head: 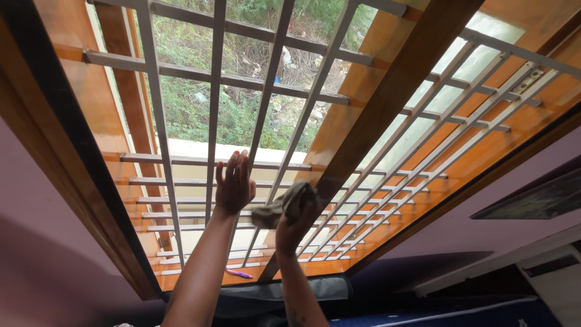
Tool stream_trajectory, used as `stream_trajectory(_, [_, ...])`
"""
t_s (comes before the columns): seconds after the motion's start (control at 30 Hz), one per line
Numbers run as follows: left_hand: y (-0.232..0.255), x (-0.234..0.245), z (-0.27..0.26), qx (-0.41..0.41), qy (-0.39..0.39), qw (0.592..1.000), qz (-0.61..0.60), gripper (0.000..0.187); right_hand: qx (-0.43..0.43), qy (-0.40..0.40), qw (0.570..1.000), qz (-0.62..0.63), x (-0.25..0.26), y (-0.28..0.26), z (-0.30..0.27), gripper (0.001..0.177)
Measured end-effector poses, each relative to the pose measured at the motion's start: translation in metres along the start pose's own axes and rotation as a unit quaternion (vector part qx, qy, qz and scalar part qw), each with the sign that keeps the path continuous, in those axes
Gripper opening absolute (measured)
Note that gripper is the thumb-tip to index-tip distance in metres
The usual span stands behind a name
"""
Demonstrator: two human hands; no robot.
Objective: The person wipes the wooden frames and metal bars of a window with a cloth, moving their hands across different sections of the window structure.
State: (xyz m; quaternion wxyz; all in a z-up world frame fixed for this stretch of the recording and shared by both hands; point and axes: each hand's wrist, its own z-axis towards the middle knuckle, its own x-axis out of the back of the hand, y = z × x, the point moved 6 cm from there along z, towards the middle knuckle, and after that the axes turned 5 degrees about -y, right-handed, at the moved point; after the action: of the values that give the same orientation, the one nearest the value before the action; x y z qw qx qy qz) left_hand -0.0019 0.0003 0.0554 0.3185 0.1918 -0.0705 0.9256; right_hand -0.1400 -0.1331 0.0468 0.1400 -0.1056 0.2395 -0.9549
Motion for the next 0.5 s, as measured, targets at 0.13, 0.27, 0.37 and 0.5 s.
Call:
stream_trajectory(0.13, [-0.002,-0.003,0.002,-0.001,-0.008,1.0,-0.005,0.084,-0.018,0.017,0.999,-0.031,-0.008,-0.035,0.06,0.073])
stream_trajectory(0.27, [-0.002,-0.005,0.002,-0.003,0.01,1.0,0.007,0.085,0.091,0.01,0.995,-0.032,-0.059,-0.044,0.071,0.066])
stream_trajectory(0.37, [-0.005,-0.006,0.001,-0.004,-0.007,1.0,0.013,0.08,0.117,0.009,0.993,-0.005,-0.078,-0.026,0.061,0.064])
stream_trajectory(0.5, [-0.005,-0.007,0.0,-0.007,-0.01,1.0,-0.002,0.08,0.084,-0.022,0.996,0.003,-0.094,0.013,0.039,0.059])
